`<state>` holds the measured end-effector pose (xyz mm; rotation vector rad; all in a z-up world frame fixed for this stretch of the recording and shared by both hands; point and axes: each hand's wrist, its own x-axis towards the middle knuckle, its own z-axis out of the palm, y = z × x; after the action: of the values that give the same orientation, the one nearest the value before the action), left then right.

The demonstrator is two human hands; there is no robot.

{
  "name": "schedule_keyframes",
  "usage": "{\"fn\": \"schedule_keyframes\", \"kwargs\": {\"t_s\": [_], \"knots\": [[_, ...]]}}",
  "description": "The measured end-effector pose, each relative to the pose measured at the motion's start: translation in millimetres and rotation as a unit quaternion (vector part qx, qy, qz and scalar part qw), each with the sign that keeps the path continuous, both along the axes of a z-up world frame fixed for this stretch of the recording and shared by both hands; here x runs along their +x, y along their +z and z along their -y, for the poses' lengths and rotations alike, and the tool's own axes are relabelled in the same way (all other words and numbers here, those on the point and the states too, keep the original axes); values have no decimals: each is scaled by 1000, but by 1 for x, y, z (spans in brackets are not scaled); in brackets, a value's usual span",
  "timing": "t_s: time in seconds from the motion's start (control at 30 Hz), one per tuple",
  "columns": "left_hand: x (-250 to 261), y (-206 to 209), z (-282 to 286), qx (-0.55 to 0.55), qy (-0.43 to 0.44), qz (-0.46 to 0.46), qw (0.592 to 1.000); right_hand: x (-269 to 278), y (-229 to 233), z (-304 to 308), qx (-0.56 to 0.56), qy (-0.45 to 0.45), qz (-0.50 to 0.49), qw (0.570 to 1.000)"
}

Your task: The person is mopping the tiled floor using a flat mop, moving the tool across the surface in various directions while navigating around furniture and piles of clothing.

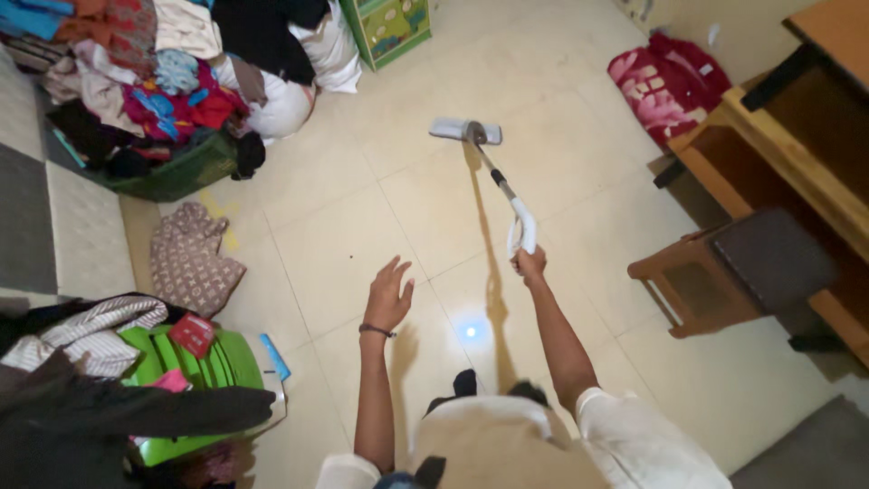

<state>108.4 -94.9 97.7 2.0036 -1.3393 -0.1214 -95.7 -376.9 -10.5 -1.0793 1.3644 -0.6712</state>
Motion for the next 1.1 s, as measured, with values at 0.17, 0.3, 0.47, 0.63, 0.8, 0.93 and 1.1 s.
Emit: {"fn": "schedule_keyframes", "kwargs": {"t_s": [0.17, 0.3, 0.47, 0.63, 0.8, 0.93, 1.1], "knots": [[-46, -5, -42, 20, 4, -31, 999, -6, -1, -43, 19, 9, 68, 997], [-73, -31, -71, 57, 6, -9, 998, -49, -3, -94, 2, 100, 77, 992], [-141, -40, -85, 49, 5, -14, 999, -161, -25, -163, 61, 153, 81, 983], [-243, -52, -104, 26, -5, -34, 999, -290, -37, -214, 122, 149, 47, 980], [-340, -73, -128, 20, -18, -82, 996, -386, 5, -254, 66, 186, 27, 980], [-411, -79, -158, 25, -23, -99, 994, -430, 38, -286, 99, 203, 5, 974], [-444, -59, -192, 16, -1, -96, 995, -407, 25, -276, 78, 179, 46, 980]]}}
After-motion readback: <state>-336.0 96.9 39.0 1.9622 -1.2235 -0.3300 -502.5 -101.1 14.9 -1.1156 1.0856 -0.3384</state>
